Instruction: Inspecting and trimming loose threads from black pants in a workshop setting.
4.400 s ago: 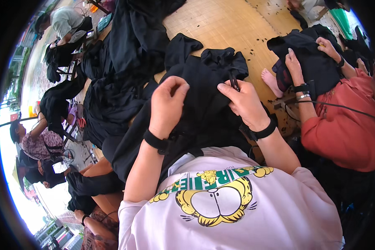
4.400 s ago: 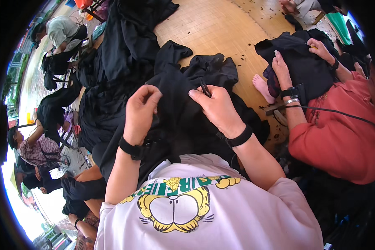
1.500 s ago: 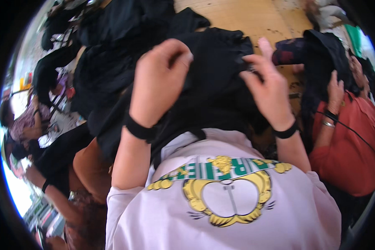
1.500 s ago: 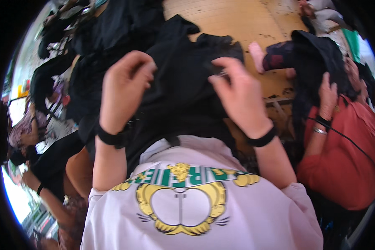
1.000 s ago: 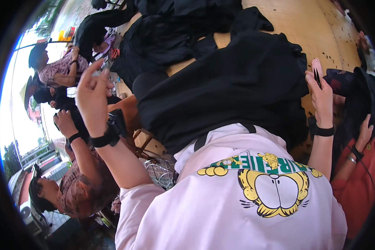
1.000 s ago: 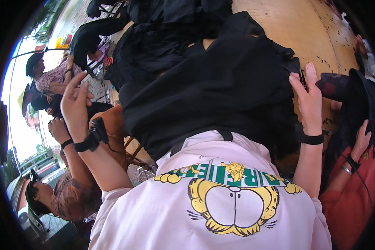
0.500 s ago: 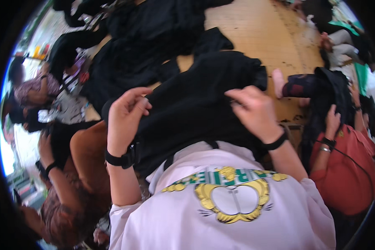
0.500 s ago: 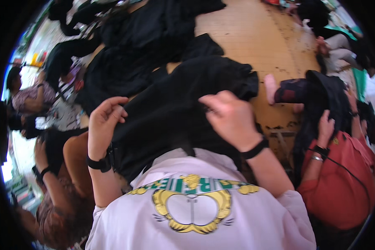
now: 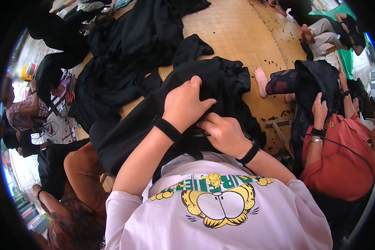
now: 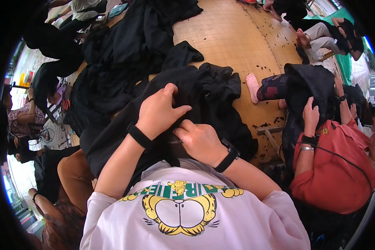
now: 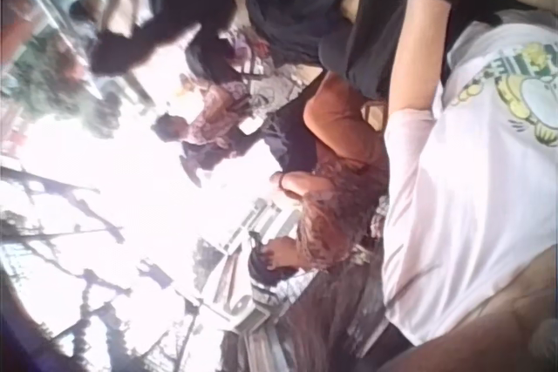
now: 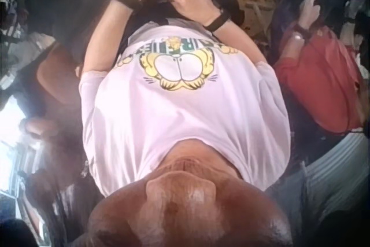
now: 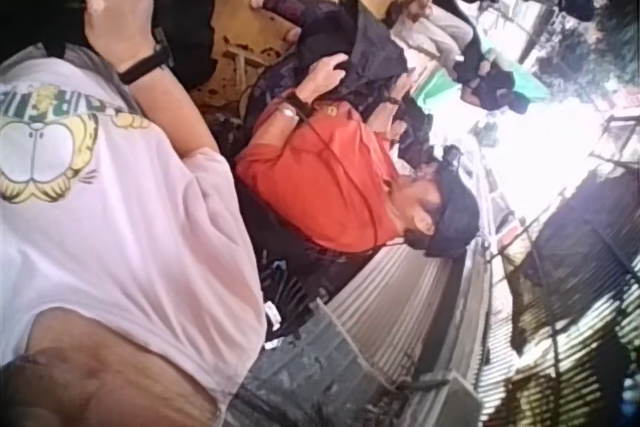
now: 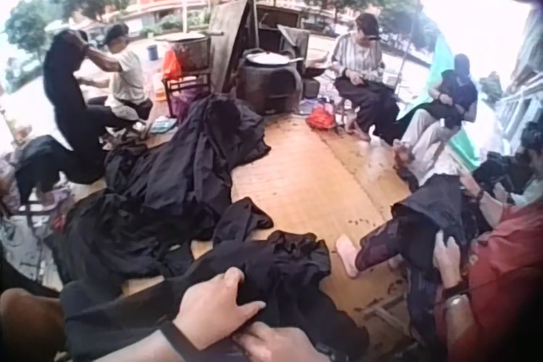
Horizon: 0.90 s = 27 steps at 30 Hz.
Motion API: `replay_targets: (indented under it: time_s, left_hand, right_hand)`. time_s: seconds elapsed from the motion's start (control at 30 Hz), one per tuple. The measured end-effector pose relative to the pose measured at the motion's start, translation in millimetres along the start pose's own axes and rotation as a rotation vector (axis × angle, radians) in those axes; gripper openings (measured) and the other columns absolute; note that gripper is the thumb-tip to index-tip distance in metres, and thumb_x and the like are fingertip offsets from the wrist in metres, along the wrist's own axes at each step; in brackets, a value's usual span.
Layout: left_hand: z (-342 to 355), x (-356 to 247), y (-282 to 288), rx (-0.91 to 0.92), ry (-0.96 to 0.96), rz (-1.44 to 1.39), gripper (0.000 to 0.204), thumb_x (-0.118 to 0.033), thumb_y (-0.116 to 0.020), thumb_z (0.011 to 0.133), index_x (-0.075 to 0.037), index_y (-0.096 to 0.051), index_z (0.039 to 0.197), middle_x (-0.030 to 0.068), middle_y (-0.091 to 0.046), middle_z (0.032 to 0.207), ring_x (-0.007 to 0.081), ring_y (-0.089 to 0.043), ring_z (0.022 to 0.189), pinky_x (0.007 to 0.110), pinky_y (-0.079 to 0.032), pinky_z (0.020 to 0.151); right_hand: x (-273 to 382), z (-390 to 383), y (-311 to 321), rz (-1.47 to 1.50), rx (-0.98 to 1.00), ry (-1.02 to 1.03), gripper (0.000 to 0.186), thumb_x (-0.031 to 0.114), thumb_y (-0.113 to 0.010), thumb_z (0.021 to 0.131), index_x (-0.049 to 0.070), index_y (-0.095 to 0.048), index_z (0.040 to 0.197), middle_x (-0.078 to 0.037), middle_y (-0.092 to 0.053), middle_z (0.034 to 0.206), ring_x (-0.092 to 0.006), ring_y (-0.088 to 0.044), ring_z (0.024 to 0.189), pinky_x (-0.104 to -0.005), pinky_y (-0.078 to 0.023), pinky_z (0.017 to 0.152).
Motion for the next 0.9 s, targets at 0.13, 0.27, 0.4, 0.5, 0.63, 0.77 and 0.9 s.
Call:
replay_targets:
  time_s: [0.13, 0.27, 0.4, 0.5, 0.63, 0.77, 0.9]
  left_hand:
    - [-1.6, 24.4, -13.5, -0.012, 0.066, -0.082, 0.029, -0.023, -0.071, 0.085, -0.002, -0.062, 0.104, 0.0186, -0.07, 0.092, 0.0366, -0.069, 0.083, 0.041, -0.055, 0.073]
    - [-0.6, 59.6, -24.1, 0.061, 0.265, -0.618, 0.017, -0.016, -0.066, 0.093, 0.0, -0.064, 0.099, 0.008, -0.068, 0.08, 0.0172, -0.068, 0.075, 0.031, -0.053, 0.07]
    - [-12.6, 79.0, -48.3, 0.26, 0.485, -1.081, 0.015, -0.017, -0.058, 0.1, -0.007, -0.066, 0.095, 0.0017, -0.071, 0.087, 0.0137, -0.069, 0.078, 0.028, -0.054, 0.077]
    - [-22.6, 85.7, -47.5, 0.235, 0.562, -1.39, 0.013, -0.016, -0.057, 0.1, -0.011, -0.068, 0.098, 0.0005, -0.073, 0.092, 0.015, -0.071, 0.083, 0.029, -0.056, 0.079]
    - [-29.2, 93.5, -54.8, 0.27, 0.61, -1.523, 0.012, -0.015, -0.057, 0.1, -0.011, -0.069, 0.101, 0.0019, -0.074, 0.095, 0.0154, -0.072, 0.086, 0.029, -0.056, 0.079]
    - [-29.5, 91.8, -56.7, 0.277, 0.601, -1.537, 0.014, -0.018, -0.057, 0.1, -0.01, -0.069, 0.1, 0.0021, -0.074, 0.095, 0.0154, -0.072, 0.085, 0.028, -0.055, 0.079]
    - [-30.7, 89.7, -56.8, 0.258, 0.578, -1.494, 0.018, -0.022, -0.057, 0.101, -0.011, -0.07, 0.099, 0.0022, -0.074, 0.094, 0.0143, -0.071, 0.083, 0.027, -0.054, 0.079]
  right_hand:
    - [-1.7, -4.9, 5.0, 0.059, -0.024, -0.004, 0.028, -0.001, -0.072, 0.066, 0.007, -0.073, 0.094, -0.007, -0.063, 0.088, -0.0254, -0.067, 0.07, -0.0351, -0.055, 0.062]
    - [-4.9, -9.5, 13.5, 0.145, -0.069, -0.018, 0.031, -0.003, -0.071, 0.065, 0.005, -0.074, 0.095, -0.008, -0.066, 0.091, -0.0253, -0.068, 0.073, -0.0337, -0.055, 0.063]
    - [-7.8, -16.6, 19.7, 0.197, -0.103, -0.043, 0.036, -0.007, -0.069, 0.062, 0.003, -0.074, 0.097, -0.01, -0.07, 0.095, -0.0255, -0.07, 0.077, -0.032, -0.056, 0.064]
    - [-10.6, -20.1, 25.7, 0.259, -0.114, -0.071, 0.036, -0.009, -0.069, 0.066, 0.003, -0.074, 0.099, -0.011, -0.071, 0.1, -0.0249, -0.072, 0.081, -0.031, -0.058, 0.068]
    - [-27.3, -30.7, 28.3, 0.371, -0.16, -0.155, 0.04, -0.013, -0.065, 0.067, 0.003, -0.072, 0.103, -0.014, -0.072, 0.104, -0.0269, -0.073, 0.088, -0.0311, -0.059, 0.072]
    - [-26.5, -34.4, 34.8, 0.366, -0.186, -0.159, 0.04, -0.015, -0.063, 0.068, 0.002, -0.071, 0.103, -0.015, -0.072, 0.106, -0.0251, -0.072, 0.086, -0.0292, -0.059, 0.072]
    - [-33.5, -31.2, 51.0, 0.389, -0.269, -0.241, 0.039, -0.015, -0.062, 0.07, 0.002, -0.071, 0.104, -0.014, -0.071, 0.107, -0.0206, -0.07, 0.082, -0.0266, -0.057, 0.071]
Point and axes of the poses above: each hand's wrist, its own z-axis towards the middle knuckle, its own y-axis out of the back of the hand, x = y × z, the point moved 10 cm from there along z, towards the middle knuckle
